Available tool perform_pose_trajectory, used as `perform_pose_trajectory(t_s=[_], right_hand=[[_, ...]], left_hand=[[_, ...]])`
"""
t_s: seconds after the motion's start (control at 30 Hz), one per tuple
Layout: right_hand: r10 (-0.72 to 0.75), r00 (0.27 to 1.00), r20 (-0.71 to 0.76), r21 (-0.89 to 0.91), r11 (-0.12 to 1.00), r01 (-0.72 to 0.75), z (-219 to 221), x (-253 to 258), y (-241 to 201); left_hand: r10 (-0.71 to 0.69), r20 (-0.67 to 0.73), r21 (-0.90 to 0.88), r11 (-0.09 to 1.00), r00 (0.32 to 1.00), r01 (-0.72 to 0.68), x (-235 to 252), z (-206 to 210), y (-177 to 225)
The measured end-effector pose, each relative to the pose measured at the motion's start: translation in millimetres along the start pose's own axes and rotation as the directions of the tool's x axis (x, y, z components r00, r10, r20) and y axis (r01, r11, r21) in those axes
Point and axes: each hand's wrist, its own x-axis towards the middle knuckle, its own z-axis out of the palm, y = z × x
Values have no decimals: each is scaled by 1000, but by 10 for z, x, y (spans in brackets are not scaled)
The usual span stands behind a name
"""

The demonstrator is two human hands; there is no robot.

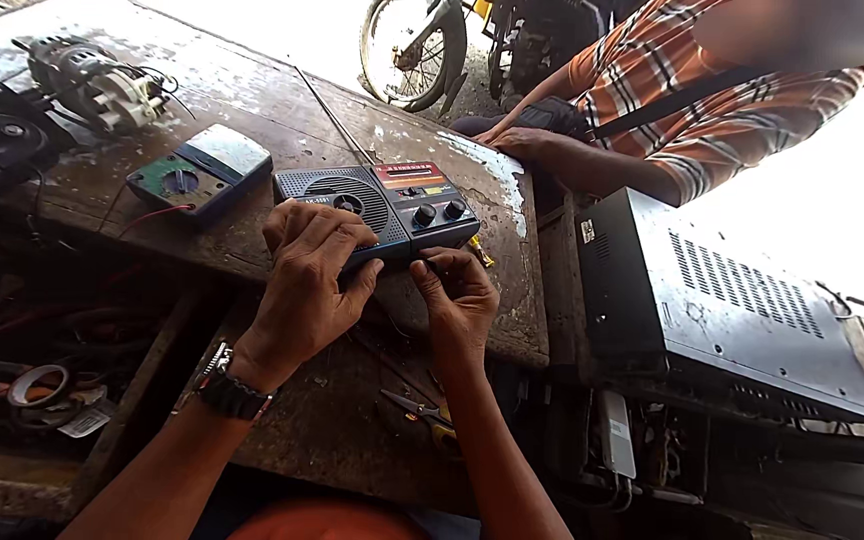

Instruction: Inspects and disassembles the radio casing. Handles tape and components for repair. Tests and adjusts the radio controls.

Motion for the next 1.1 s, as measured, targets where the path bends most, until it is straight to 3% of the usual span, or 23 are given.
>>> perform_pose_trajectory(t_s=[0.2,0.8,1.1], right_hand=[[32,999,5,-113,993,-31,-50,62,51],[-84,994,-75,-226,972,66,40,62,156],[-61,995,-81,-224,974,42,61,55,152]], left_hand=[[3,14,4,1000,1000,-3,13,-12,2],[8,50,25,1000,999,-9,49,-47,4],[2,18,105,994,1000,-4,129,18,51]])
